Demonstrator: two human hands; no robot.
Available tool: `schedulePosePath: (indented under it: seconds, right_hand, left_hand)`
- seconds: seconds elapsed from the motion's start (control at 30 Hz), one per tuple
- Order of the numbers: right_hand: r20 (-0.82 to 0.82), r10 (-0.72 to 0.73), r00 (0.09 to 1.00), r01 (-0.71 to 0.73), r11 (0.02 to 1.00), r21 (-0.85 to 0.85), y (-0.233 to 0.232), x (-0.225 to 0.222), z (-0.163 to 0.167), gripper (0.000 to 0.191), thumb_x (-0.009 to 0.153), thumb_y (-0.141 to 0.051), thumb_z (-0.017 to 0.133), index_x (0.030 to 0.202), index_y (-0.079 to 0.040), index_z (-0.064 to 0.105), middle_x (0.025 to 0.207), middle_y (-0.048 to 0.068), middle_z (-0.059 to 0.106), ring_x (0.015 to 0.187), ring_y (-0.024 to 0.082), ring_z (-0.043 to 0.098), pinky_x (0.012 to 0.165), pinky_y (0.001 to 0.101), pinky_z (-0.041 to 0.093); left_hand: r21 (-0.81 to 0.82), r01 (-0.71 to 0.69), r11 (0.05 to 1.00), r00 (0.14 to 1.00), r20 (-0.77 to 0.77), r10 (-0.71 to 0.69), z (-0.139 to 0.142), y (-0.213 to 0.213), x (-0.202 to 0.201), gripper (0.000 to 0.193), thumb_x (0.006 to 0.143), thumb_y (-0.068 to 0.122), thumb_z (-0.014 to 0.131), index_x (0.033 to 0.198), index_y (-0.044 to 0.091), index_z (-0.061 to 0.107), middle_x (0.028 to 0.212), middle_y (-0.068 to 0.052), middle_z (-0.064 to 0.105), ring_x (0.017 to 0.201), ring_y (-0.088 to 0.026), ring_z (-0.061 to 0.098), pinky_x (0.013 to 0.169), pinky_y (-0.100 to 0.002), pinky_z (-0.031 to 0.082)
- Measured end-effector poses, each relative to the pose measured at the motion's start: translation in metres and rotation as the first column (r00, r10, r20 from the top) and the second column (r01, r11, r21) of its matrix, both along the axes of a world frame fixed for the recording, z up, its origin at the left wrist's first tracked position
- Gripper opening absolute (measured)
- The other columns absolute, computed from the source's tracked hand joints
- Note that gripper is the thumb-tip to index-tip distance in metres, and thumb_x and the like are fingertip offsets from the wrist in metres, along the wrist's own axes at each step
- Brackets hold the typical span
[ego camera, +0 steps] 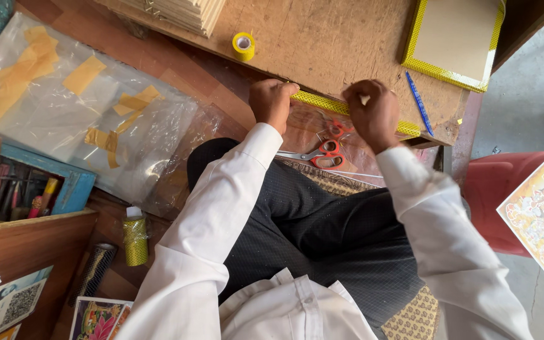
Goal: The person applies yellow patterned tape to the edges of a cardboard sheet, trims the excess with scissors, and then places a printed image on top. They continue to tape the edges of the image and trim the tape. Finally, they use a knife to scrape the edges of a separate cardboard piece.
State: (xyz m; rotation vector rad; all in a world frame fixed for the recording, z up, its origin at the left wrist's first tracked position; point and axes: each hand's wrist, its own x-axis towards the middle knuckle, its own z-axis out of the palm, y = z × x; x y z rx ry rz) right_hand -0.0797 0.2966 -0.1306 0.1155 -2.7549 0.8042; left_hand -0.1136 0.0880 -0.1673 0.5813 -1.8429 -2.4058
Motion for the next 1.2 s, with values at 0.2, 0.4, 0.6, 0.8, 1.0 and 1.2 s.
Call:
schedulePosePath:
  seconds: [0.2, 0.4, 0.6, 0.8, 1.0, 1.2]
  right_hand:
    - [-0.498, 0.29, 0.817, -0.166, 0.946, 0.279, -0.037, 0.04, -0.012, 0.023, 0.094, -0.007, 0.073, 0.117, -0.004, 0.072, 0.115, 0.014, 0.075, 0.112, 0.032, 0.072, 0.109, 0.0485, 0.05]
    - [-0.368, 0.137, 0.92, -0.099, 0.988, 0.12, -0.041, 0.028, -0.015, 0.014, 0.095, -0.011, 0.079, 0.107, -0.008, 0.074, 0.102, 0.01, 0.074, 0.093, 0.031, 0.071, 0.094, 0.0447, 0.057]
    - [-0.177, 0.107, 0.978, -0.091, 0.991, 0.095, -0.037, 0.023, -0.012, 0.012, 0.089, -0.011, 0.077, 0.101, -0.009, 0.076, 0.092, 0.012, 0.074, 0.082, 0.033, 0.071, 0.072, 0.0426, 0.057]
    - [-0.009, 0.119, 0.993, -0.117, 0.987, 0.107, -0.033, 0.013, -0.009, 0.013, 0.091, -0.014, 0.074, 0.104, -0.011, 0.077, 0.092, 0.014, 0.074, 0.083, 0.034, 0.071, 0.073, 0.0446, 0.056]
    - [-0.172, 0.247, 0.954, -0.168, 0.91, 0.379, -0.012, 0.013, -0.001, 0.052, 0.074, -0.018, 0.078, 0.122, -0.002, 0.066, 0.118, 0.018, 0.072, 0.117, 0.034, 0.066, 0.107, 0.0512, 0.046]
    - [0.531, -0.388, 0.753, 0.493, 0.868, -0.066, 0.108, 0.062, 0.026, 0.068, 0.092, -0.036, 0.083, 0.147, -0.004, 0.059, 0.116, 0.029, 0.071, 0.107, 0.04, 0.067, 0.093, 0.0474, 0.053]
  left_hand:
    - [-0.153, -0.013, 0.988, 0.999, -0.041, 0.007, -0.002, 0.003, -0.004, 0.02, 0.069, 0.007, 0.073, 0.058, -0.005, 0.061, 0.051, -0.008, 0.057, 0.046, -0.015, 0.052, 0.047, -0.034, 0.044]
    - [-0.253, -0.037, 0.967, 0.998, -0.054, 0.024, -0.006, 0.007, -0.005, 0.022, 0.07, 0.01, 0.074, 0.06, -0.005, 0.061, 0.053, -0.008, 0.057, 0.051, -0.016, 0.052, 0.052, -0.035, 0.045]
    - [-0.071, -0.092, 0.993, 0.983, 0.156, 0.102, -0.014, 0.009, -0.028, 0.015, 0.066, 0.0, 0.071, 0.066, -0.006, 0.058, 0.064, -0.012, 0.062, 0.057, -0.02, 0.058, 0.049, -0.04, 0.048]
    - [-0.682, -0.084, 0.727, 0.989, -0.147, -0.023, -0.003, 0.013, -0.015, 0.021, 0.088, 0.017, 0.062, 0.096, 0.004, 0.075, 0.102, -0.016, 0.076, 0.097, -0.032, 0.072, 0.091, -0.044, 0.054]
    - [-0.952, -0.195, 0.236, 0.55, -0.305, -0.777, 0.016, 0.001, 0.032, 0.059, 0.085, 0.021, 0.067, 0.139, -0.001, 0.057, 0.147, -0.017, 0.056, 0.142, -0.033, 0.046, 0.121, -0.051, 0.027]
    - [-0.95, -0.203, 0.235, 0.57, -0.31, -0.761, 0.013, 0.002, 0.031, 0.048, 0.095, 0.023, 0.069, 0.138, 0.003, 0.06, 0.145, -0.015, 0.06, 0.139, -0.033, 0.05, 0.12, -0.049, 0.031]
